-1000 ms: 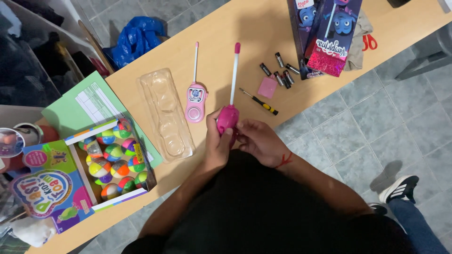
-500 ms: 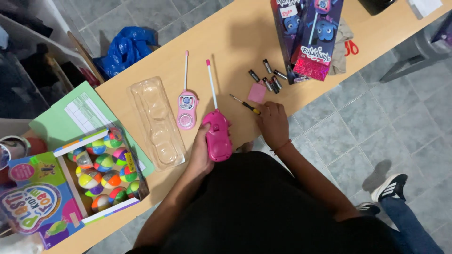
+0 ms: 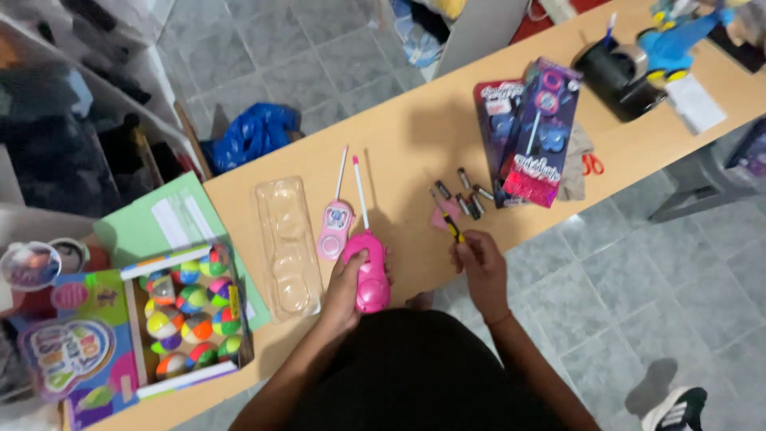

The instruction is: Inserting batteries into a toy walkie-talkie and securing the battery cover with a screwdriver

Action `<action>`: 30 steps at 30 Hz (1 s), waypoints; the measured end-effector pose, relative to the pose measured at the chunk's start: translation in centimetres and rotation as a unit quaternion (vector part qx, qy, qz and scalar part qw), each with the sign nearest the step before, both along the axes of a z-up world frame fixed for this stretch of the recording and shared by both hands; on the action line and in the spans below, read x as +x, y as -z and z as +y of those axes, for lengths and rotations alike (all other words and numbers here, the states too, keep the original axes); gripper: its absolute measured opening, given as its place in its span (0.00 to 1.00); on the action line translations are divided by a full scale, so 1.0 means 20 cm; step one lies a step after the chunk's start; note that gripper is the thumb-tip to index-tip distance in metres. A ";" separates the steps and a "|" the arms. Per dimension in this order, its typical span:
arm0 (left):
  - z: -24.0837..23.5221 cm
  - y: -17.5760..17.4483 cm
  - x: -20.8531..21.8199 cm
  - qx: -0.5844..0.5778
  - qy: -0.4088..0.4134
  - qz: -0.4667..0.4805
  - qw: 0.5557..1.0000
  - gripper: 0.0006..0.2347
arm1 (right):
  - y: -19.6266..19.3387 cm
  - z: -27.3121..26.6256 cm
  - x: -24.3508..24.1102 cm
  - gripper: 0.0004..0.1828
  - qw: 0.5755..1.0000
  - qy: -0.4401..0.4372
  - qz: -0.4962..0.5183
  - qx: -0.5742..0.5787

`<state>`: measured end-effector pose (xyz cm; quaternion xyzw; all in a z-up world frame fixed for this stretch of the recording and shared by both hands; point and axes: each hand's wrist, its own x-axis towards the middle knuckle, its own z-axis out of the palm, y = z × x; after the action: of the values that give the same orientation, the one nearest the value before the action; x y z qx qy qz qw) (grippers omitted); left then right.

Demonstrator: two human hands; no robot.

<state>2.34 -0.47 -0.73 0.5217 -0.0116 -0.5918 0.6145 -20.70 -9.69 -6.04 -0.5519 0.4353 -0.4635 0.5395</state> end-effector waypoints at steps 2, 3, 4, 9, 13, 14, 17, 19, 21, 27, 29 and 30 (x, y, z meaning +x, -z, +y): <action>0.04 0.02 -0.02 -0.010 -0.001 0.016 1.000 0.22 | -0.21 0.08 -0.06 0.10 1.000 -0.015 -0.022 0.009; 0.00 0.03 -0.01 -0.052 0.003 0.024 0.998 0.22 | -0.32 0.04 -0.07 0.14 0.998 -0.024 -0.051 -0.015; 0.01 -0.01 -0.02 -0.048 -0.003 0.023 0.999 0.22 | -0.39 0.05 -0.07 0.14 0.998 -0.030 -0.052 -0.010; 0.03 -0.13 -0.08 -0.128 0.029 -0.006 0.991 0.23 | -0.71 0.09 -0.04 0.17 0.971 -0.028 -0.216 -0.096; 0.03 -0.18 -0.13 -0.190 0.031 -0.016 0.981 0.23 | -0.81 0.12 0.02 0.20 0.976 -0.035 -0.191 -0.102; 0.04 -0.21 -0.15 -0.197 0.026 -0.046 0.979 0.21 | -0.80 0.12 0.02 0.22 0.976 -0.040 -0.198 -0.084; 0.06 -0.22 -0.16 -0.221 0.035 -0.054 0.973 0.19 | -0.79 0.15 0.03 0.23 0.978 -0.037 -0.197 -0.064; 0.07 -0.21 -0.16 -0.238 0.053 -0.031 0.969 0.19 | -0.80 0.16 0.04 0.23 0.980 -0.028 -0.189 -0.063; 0.08 -0.20 -0.16 -0.254 0.061 -0.031 0.965 0.20 | -0.83 0.16 0.06 0.23 0.981 -0.012 -0.177 -0.080; 0.07 -0.23 -0.16 -0.264 0.065 -0.039 0.961 0.19 | -0.84 0.16 0.07 0.24 0.980 -0.004 -0.181 -0.080; 0.08 -0.26 -0.17 -0.264 0.069 -0.043 0.961 0.18 | -0.84 0.17 0.06 0.24 0.982 -0.004 -0.173 -0.075; 0.08 -0.27 -0.17 -0.264 0.072 -0.047 0.961 0.18 | -0.84 0.16 0.06 0.24 0.984 -0.003 -0.164 -0.072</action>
<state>-1.02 1.08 4.70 0.3662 -0.2336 -0.5854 0.6845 -19.53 -6.40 10.77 -0.5068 0.3050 -0.5762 0.5640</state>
